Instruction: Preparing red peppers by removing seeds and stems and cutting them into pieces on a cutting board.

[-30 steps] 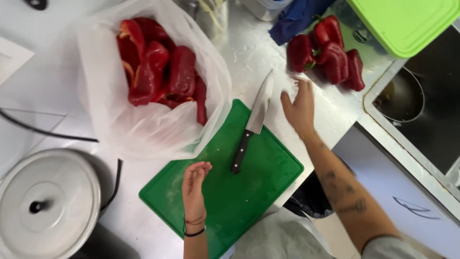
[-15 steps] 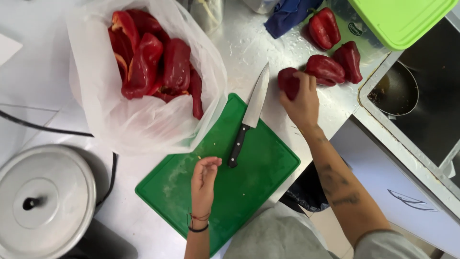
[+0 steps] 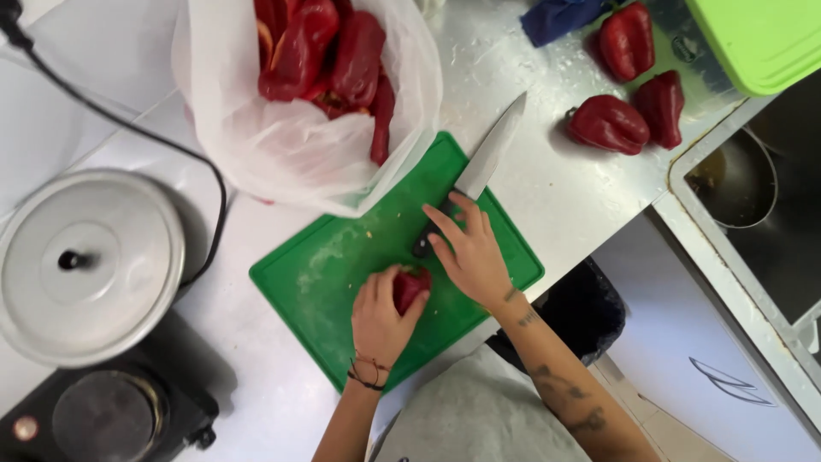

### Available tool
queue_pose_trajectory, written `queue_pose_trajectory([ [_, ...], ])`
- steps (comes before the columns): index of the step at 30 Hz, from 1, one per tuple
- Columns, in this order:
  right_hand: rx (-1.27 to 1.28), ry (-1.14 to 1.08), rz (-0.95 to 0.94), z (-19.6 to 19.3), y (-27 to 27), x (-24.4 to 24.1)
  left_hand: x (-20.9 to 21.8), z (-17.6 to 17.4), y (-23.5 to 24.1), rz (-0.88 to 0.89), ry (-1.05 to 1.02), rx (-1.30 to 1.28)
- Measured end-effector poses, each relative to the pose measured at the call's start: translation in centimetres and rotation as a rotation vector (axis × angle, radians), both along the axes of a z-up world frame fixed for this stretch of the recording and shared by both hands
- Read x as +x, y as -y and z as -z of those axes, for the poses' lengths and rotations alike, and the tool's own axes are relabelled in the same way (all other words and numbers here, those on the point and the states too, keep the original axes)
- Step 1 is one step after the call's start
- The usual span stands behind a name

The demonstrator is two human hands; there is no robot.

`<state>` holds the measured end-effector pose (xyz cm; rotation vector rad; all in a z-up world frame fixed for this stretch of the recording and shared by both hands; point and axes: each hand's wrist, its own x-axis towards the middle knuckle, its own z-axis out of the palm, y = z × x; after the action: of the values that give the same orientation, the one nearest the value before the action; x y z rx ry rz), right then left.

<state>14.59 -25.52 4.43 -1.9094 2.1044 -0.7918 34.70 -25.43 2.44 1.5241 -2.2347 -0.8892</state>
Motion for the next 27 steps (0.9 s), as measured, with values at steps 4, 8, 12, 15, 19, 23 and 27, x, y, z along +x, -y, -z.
queue_pose_trajectory([
  [4,-0.011,-0.113,0.114,3.7,-0.8,1.6,1.2,-3.5,-1.2,-0.257,0.064,0.096],
  [8,0.073,0.01,0.256,6.8,-3.9,-0.1,2.8,-3.7,-3.4,-0.322,0.125,0.294],
  [12,0.205,0.423,0.227,-2.8,-7.9,1.9,3.0,-4.9,-6.7,-0.317,-0.03,0.322],
  [15,0.207,0.667,0.299,-1.1,-12.1,1.3,3.1,-2.6,-8.6,-0.353,-0.153,0.292],
  [19,0.104,0.845,0.374,2.9,-17.1,1.4,4.1,1.0,-10.3,-0.488,-0.254,0.245],
  [23,-0.006,0.947,0.236,2.9,-21.3,2.8,4.0,3.0,-10.8,-0.534,-0.179,-0.147],
  [27,0.295,0.544,0.181,-2.4,-21.5,5.7,1.7,4.6,-9.8,-0.598,-0.209,-0.281],
])
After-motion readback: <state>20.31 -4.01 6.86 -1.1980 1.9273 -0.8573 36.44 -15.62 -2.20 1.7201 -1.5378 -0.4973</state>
